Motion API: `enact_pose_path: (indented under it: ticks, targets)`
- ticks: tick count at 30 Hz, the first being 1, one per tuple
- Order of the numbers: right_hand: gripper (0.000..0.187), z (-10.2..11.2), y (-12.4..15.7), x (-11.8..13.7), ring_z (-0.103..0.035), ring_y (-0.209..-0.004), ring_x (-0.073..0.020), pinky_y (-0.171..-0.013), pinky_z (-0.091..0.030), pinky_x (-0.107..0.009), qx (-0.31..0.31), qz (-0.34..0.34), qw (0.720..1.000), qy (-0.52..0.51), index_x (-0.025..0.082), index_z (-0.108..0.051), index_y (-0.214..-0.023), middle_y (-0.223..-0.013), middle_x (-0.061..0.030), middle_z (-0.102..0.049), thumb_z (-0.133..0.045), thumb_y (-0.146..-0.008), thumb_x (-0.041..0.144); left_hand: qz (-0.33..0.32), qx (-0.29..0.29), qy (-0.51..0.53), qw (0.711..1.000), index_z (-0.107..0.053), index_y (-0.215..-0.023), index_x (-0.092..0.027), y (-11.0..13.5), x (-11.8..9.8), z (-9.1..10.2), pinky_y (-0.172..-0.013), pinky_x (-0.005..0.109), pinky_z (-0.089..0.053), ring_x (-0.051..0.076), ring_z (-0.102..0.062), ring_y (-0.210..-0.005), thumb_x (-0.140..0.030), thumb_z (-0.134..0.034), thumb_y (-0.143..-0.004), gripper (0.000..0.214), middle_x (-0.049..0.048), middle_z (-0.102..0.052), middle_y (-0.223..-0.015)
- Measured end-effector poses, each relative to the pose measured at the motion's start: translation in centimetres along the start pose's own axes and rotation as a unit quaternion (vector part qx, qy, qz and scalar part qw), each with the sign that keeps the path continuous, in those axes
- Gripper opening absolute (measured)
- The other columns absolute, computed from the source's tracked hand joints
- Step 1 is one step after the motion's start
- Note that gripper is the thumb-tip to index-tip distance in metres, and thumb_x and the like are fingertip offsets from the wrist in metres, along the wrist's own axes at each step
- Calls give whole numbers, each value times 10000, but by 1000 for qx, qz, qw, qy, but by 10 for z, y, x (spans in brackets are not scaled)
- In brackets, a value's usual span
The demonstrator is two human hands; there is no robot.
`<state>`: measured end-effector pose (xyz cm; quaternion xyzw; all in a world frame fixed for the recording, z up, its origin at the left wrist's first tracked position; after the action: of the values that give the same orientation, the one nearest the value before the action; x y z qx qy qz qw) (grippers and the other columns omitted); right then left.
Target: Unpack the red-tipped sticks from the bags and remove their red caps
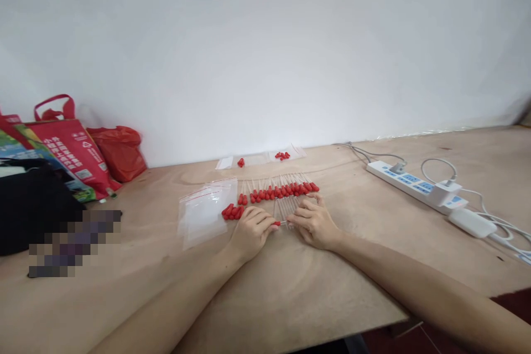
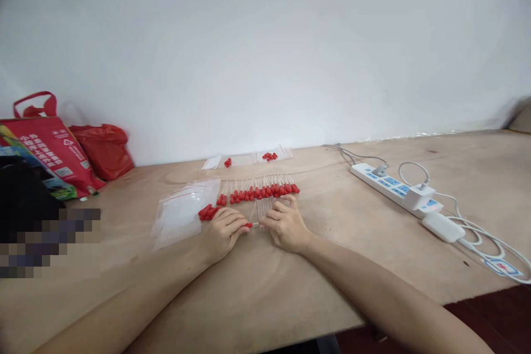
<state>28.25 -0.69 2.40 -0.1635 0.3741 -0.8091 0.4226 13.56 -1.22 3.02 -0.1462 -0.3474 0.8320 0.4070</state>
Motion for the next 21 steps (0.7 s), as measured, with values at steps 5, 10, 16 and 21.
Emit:
enact_pose_path:
  ticks: [5, 10, 16, 21]
  targets:
    - [175, 4, 0, 1, -431, -648, -116, -867, -204, -388, -6, 8, 1000, -9, 220, -614, -766, -543, 36, -545, -448, -822, 211, -14, 22, -2, 1000, -570, -721, -168, 2, -3, 3, -720, 310, -365, 130, -528, -685, -226, -449, -858, 192, -4, -621, -665]
    - [180, 4, 1, 2, -445, -668, -122, -861, -205, -385, -5, -3, 1000, -18, 225, -622, -779, -542, 33, -544, -447, -823, 223, -5, 25, -2, 1000, -559, -704, -166, 2, -4, 4, -706, 304, -368, 133, -519, -691, -182, -430, -857, 201, 2, -615, -684]
    - [202, 7, 9, -19, -483, -704, -134, -859, -211, -362, 0, -72, 997, -16, 218, -633, -763, -590, 12, -586, -442, -825, 245, 40, -12, -7, 999, -554, -737, -170, 11, 11, 9, -638, 285, -414, 143, -519, -685, -184, -408, -861, 192, 25, -602, -717]
    - [218, 7, 18, -52, -548, -694, -117, -801, -214, -329, -6, -219, 976, -4, 253, -649, -813, -730, 7, -666, -435, -840, 285, 107, -61, 48, 991, -562, -860, -182, 12, 25, 19, -682, 243, -472, 121, -557, -743, -195, -402, -862, 160, 33, -561, -821]
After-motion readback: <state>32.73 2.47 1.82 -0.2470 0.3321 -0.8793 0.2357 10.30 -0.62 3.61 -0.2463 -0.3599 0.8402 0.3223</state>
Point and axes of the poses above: each hand's wrist, its own y-axis away from the middle knuckle, its own z-axis out of the back of the hand, x = y × z, the point moved 5 cm from there along -y, towards the middle knuckle
